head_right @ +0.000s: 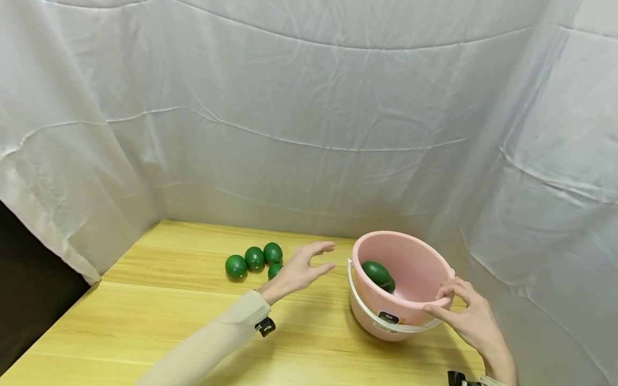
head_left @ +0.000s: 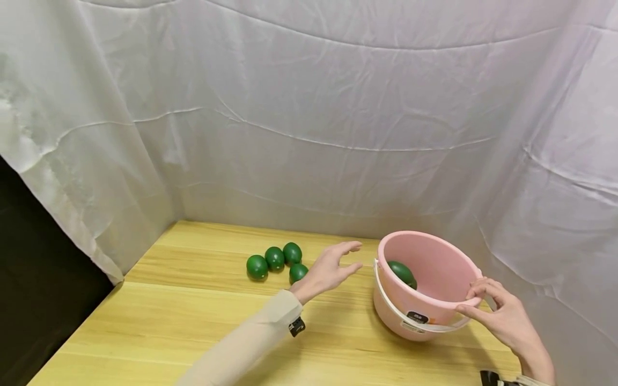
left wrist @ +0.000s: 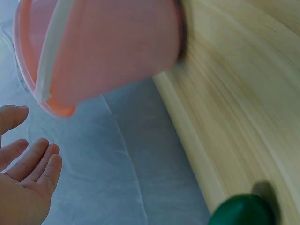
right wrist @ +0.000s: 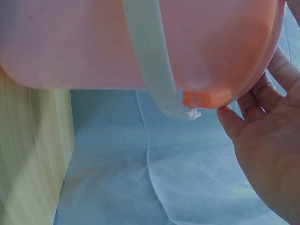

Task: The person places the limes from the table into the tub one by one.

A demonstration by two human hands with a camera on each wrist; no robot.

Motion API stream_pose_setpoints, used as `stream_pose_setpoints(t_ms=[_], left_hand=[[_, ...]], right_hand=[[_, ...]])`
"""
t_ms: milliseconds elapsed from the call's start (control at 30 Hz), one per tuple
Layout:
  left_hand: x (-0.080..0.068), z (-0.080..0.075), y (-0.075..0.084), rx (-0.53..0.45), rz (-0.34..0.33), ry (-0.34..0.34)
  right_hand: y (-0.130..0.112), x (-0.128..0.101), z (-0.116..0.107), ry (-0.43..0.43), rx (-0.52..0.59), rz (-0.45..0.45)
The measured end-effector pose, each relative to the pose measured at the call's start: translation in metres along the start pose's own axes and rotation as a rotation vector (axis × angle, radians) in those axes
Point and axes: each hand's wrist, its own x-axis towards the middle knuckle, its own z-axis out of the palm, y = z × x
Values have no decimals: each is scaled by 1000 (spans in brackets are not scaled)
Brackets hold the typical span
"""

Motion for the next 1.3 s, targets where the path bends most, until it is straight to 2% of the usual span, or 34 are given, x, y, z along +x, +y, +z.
stream_pose_setpoints(t_ms=[367, 533, 700, 900, 1167, 1300], left_hand=[[-17, -10, -26, 6, -99, -5], [-25, -15, -39, 56, -161, 7], [-32, -18, -51, 80, -176, 8], [-43, -22, -65, 77, -200, -16], [-54, -24, -79, 152, -264, -67], [-57, -25, -84, 177, -284, -69]], right_hand=[[0, -1, 0, -19, -23, 33], [0, -2, 0, -20, -19, 24], [0, -2, 0, -22, -17, 25], [0, -1, -1, -16, -13, 16], [1, -2, -1, -10, -10, 20], [2, -1, 0, -10, -2, 7]])
